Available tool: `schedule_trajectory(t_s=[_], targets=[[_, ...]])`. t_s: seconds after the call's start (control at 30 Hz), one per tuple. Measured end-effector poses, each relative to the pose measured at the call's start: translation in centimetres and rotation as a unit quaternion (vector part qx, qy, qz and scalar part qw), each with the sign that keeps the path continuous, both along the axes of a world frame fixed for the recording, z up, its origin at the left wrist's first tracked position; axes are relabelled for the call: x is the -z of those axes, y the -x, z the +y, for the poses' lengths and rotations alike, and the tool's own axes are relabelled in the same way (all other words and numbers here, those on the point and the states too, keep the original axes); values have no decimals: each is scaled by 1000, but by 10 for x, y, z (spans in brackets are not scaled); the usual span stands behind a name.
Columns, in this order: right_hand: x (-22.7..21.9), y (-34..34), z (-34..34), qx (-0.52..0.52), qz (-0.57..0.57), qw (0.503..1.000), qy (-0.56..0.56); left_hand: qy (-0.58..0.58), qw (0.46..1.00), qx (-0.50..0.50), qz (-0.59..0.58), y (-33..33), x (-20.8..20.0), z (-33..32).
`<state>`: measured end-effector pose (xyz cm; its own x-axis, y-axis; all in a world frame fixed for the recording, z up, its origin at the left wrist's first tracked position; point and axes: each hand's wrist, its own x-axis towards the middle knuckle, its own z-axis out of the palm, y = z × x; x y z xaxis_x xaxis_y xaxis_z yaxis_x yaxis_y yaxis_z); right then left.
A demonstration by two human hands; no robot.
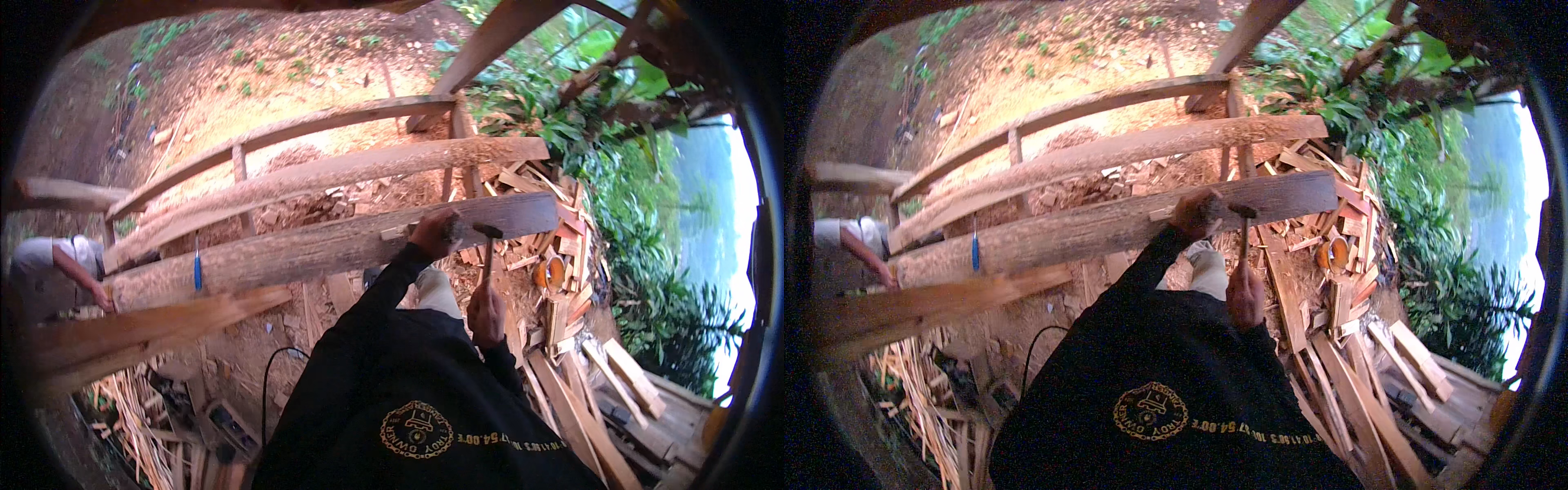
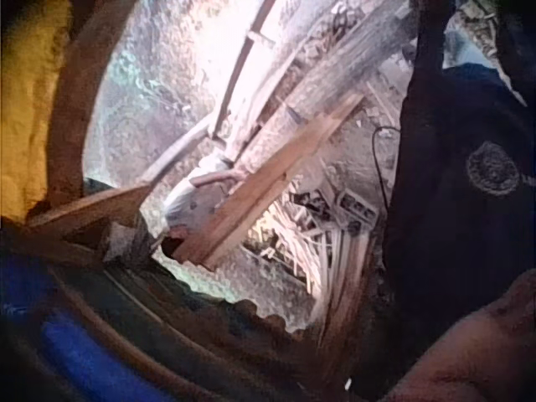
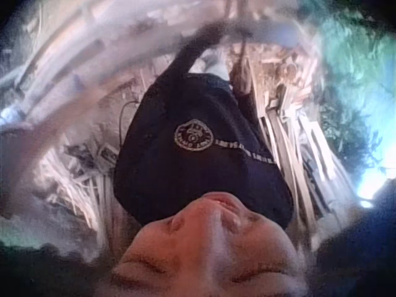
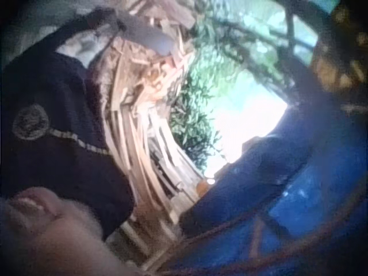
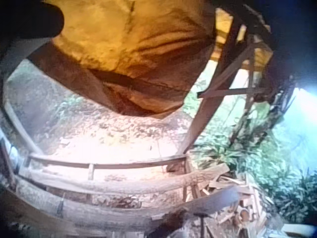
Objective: The person uses a chisel and a mallet to carve a wooden beam. They repeatedly position the chisel against the wood and strike it with the mallet to remove chips and shape the surface. The task involves continuous manual shaping of the timber in an outdoor setting.
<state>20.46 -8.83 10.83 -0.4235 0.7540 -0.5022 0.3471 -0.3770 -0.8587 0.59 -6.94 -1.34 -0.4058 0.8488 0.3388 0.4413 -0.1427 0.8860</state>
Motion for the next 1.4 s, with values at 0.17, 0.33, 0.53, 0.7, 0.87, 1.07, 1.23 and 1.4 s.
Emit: schedule_trajectory(t_s=[0.17, 0.33, 0.53, 0.7, 0.87, 1.07, 1.23, 1.4], targets=[[-1, -9, 15, 48, -2, 990, 133, -62, 992, -21, 107, -22, 21, 11], [-80, -9, 44, 24, -38, 999, 13, -91, 989, -85, 80, -33, 26, 16], [-167, 23, 47, 79, 261, 910, -311, -35, 992, -83, 86, -20, 28, 19], [-15, 6, 31, -134, -118, 928, -327, 35, 981, -37, 190, -17, 39, 34], [-2, 10, 13, 17, -117, 992, -54, 47, 981, -46, 180, 2, 51, 24], [-1, -6, 30, -34, -104, 983, -147, 85, 966, -28, 242, 3, 84, 33], [-65, 7, 30, -25, -27, 986, -165, 63, 985, -6, 164, -6, 56, 21], [-36, -12, 9, 8, -80, 991, -107, 17, 988, -10, 155, -20, 32, 28]])
